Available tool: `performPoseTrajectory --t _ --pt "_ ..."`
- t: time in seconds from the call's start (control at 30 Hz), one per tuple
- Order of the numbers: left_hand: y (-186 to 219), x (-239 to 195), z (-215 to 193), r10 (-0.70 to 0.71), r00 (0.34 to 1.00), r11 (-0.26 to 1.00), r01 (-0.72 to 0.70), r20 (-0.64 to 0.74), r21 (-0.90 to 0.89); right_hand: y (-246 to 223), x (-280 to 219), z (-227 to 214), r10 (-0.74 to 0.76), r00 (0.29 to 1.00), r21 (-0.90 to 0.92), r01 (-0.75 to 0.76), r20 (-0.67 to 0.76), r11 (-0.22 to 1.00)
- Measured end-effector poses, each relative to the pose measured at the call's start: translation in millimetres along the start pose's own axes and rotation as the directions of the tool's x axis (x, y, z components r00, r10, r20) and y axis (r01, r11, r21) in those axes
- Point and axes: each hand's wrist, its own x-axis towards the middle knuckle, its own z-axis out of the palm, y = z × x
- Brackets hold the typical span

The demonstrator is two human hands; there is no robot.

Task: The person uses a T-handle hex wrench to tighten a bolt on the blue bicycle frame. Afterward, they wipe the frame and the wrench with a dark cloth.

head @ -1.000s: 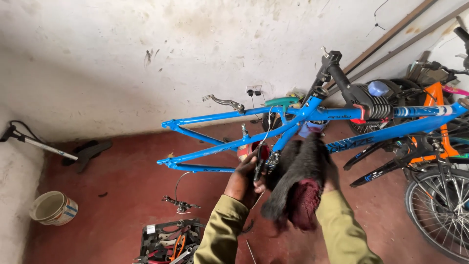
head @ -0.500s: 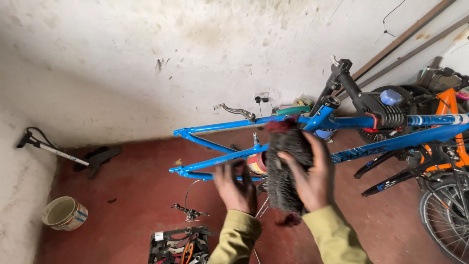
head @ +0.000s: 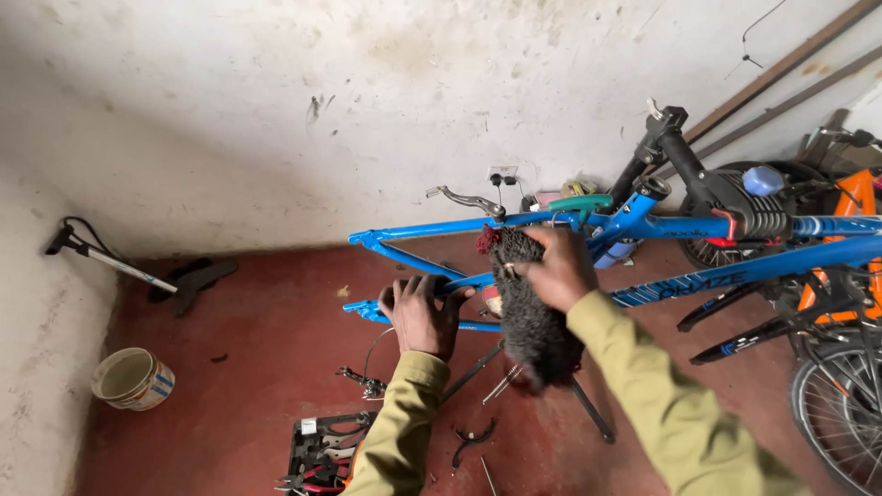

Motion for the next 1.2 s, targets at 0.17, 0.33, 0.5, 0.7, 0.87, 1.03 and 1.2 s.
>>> performPoseTrajectory --t 0.17,0.33,0.5,0.7,0.87,1.03,1.2 --pt "0.2 7.0 -4.1 -0.057 0.997 0.997 0.059 0.043 -0.054 -8.2 9.2 -9.1 0.110 0.984 0.156 -0.131 0.137 0.979" --pt "2.3 5.6 -2.3 -0.093 0.994 0.994 0.096 0.056 -0.049 -56.6 -14.5 -12.3 0.019 0.997 -0.027 -0.021 -0.075 0.999" --pt "-1.9 8.0 -0.7 -0.077 0.996 0.997 0.077 0.039 -0.002 -52.9 -12.3 -13.5 0.081 0.990 0.050 -0.075 -0.117 0.996" --pt "1.4 5.5 -3.7 -0.112 0.992 0.994 0.112 0.056 -0.004 -44.5 2.0 -6.3 0.333 0.938 -0.006 -0.335 -0.095 0.942" --pt "2.3 7.6 -5.7 -0.153 0.985 0.988 0.154 0.080 -0.007 -53.0 -7.8 -4.1 0.431 0.901 -0.059 -0.433 -0.051 0.899" --pt "5.1 7.6 -5.6 -0.205 0.973 0.979 0.205 0.102 0.012 -78.4 -35.5 2.3 0.320 0.917 -0.023 -0.335 -0.240 0.942" --pt "1.5 3.3 -0.4 -0.197 0.977 0.980 0.196 0.081 0.019 -81.0 -72.2 23.6 0.369 0.882 -0.044 -0.398 -0.292 0.916"
